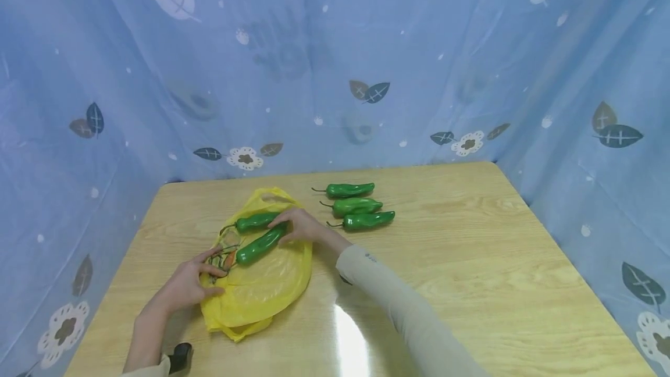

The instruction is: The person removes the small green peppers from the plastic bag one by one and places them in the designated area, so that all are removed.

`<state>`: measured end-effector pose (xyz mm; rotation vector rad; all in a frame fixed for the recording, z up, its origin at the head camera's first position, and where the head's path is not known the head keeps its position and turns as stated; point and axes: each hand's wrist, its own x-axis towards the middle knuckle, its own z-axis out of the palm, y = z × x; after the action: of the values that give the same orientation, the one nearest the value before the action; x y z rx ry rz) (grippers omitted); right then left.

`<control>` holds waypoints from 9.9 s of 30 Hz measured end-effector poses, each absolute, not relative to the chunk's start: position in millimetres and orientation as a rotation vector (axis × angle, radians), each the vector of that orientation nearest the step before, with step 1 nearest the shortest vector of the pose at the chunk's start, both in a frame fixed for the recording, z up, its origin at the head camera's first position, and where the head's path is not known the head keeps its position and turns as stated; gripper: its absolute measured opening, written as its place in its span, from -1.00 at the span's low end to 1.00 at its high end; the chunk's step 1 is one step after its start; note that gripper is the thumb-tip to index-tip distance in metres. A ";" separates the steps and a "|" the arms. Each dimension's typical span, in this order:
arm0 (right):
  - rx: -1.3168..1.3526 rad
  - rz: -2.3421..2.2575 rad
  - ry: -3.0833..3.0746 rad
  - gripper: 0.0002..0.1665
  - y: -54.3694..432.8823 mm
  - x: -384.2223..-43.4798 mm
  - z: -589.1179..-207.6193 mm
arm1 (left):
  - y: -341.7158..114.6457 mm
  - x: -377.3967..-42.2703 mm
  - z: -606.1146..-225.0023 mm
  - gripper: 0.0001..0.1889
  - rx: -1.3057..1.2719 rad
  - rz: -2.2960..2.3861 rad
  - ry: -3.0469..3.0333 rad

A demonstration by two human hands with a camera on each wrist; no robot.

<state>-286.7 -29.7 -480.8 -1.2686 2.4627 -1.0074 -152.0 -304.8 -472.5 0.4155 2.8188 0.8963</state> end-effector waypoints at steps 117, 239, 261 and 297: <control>-0.612 -1.485 2.453 -0.49 220.8 -231.2 -506.9 | -310.3 -151.1 -473.2 -0.67 0.419 0.915 2.767; -0.640 -1.992 1.836 -0.39 81.6 -253.5 -440.2 | -312.3 -162.2 -471.0 -0.57 0.458 0.804 2.792; -0.606 -1.867 1.837 -0.46 -3.3 -299.6 -462.1 | -312.2 -167.0 -473.0 -0.68 0.467 0.876 2.782; -0.788 -1.165 2.617 -0.42 -60.8 -292.1 -498.2 | -305.8 -161.3 -471.0 -0.71 0.404 0.926 2.778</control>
<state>-292.1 -60.8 -498.2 -0.7883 2.6174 -1.1652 -161.3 -305.8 -471.0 0.4038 2.7777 0.9262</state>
